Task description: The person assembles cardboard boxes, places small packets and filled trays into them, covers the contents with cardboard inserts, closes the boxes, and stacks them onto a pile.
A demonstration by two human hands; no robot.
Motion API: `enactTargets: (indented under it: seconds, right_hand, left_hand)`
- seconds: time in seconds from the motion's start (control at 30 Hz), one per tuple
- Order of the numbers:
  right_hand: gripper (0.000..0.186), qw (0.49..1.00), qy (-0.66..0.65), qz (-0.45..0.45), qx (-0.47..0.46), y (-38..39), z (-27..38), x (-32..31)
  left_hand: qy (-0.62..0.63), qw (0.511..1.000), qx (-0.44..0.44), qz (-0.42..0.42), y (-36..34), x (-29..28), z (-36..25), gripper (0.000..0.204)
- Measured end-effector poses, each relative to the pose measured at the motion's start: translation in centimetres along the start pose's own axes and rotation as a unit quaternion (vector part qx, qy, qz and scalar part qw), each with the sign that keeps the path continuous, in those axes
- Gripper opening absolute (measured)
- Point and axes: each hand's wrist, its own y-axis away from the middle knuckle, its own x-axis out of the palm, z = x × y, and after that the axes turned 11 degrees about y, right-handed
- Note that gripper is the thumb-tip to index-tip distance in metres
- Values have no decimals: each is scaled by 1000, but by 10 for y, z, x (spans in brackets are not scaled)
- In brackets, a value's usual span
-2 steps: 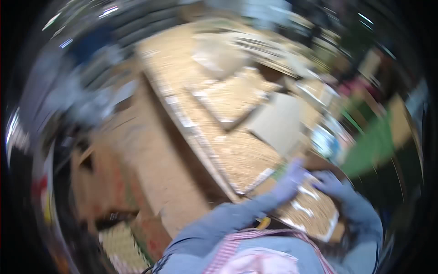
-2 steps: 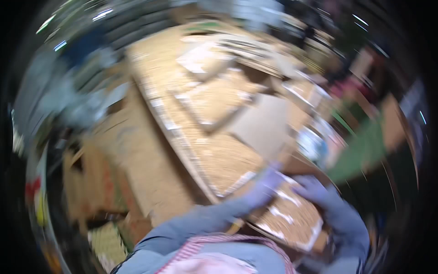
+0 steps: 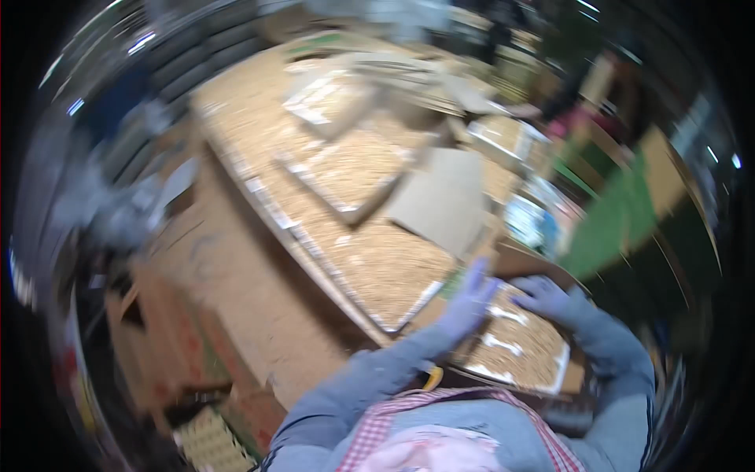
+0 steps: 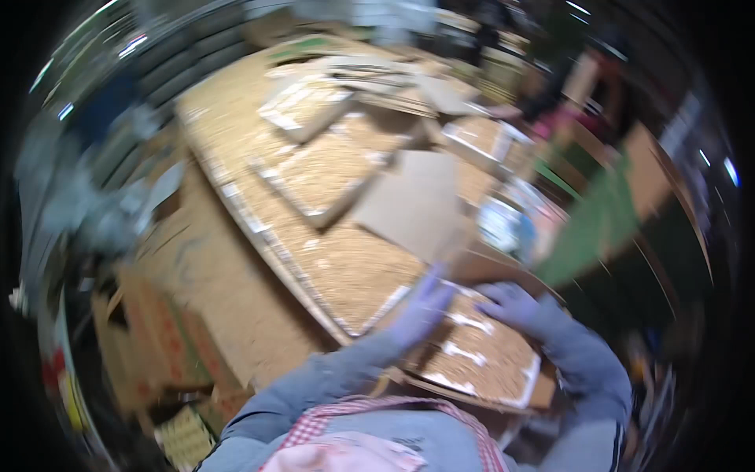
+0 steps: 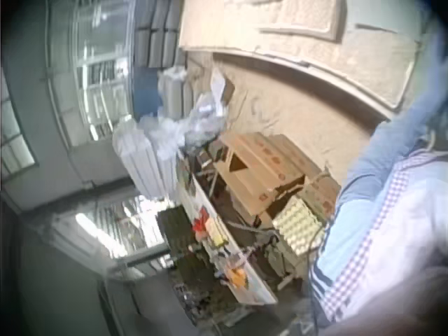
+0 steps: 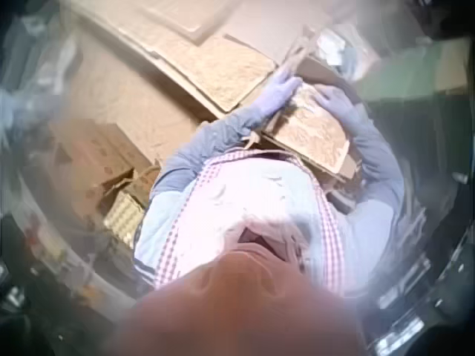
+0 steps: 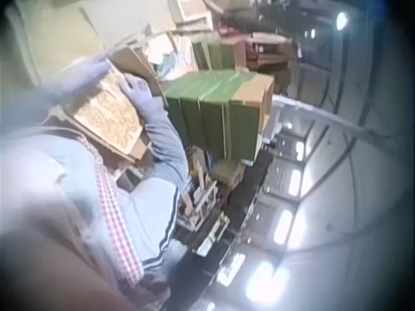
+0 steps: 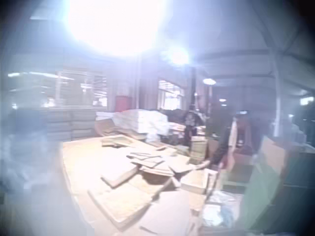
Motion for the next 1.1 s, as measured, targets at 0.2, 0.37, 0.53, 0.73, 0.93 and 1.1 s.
enactTargets:
  seconds: [0.2,0.37,0.53,0.73,0.93,1.1]
  right_hand:
    - [35,974,182,-124,52,5,8,46]
    - [36,953,253,-144,86,16,43,38]
    - [25,954,141,-260,44,9,63,-37]
    - [38,942,46,-246,225,-83,-98,-54]
    - [27,905,267,25,329,-115,-200,49]
    - [32,946,173,-40,270,-58,-131,-34]
  left_hand:
    - [23,998,12,65,-4,-3,11,68]
    - [-182,972,124,87,7,1,21,69]
    - [-134,981,56,125,7,-15,11,78]
    - [-228,959,49,163,-47,-47,7,80]
    - [-663,724,-13,-190,-154,-159,51,104]
    - [-535,801,-10,-267,-143,-170,11,91]
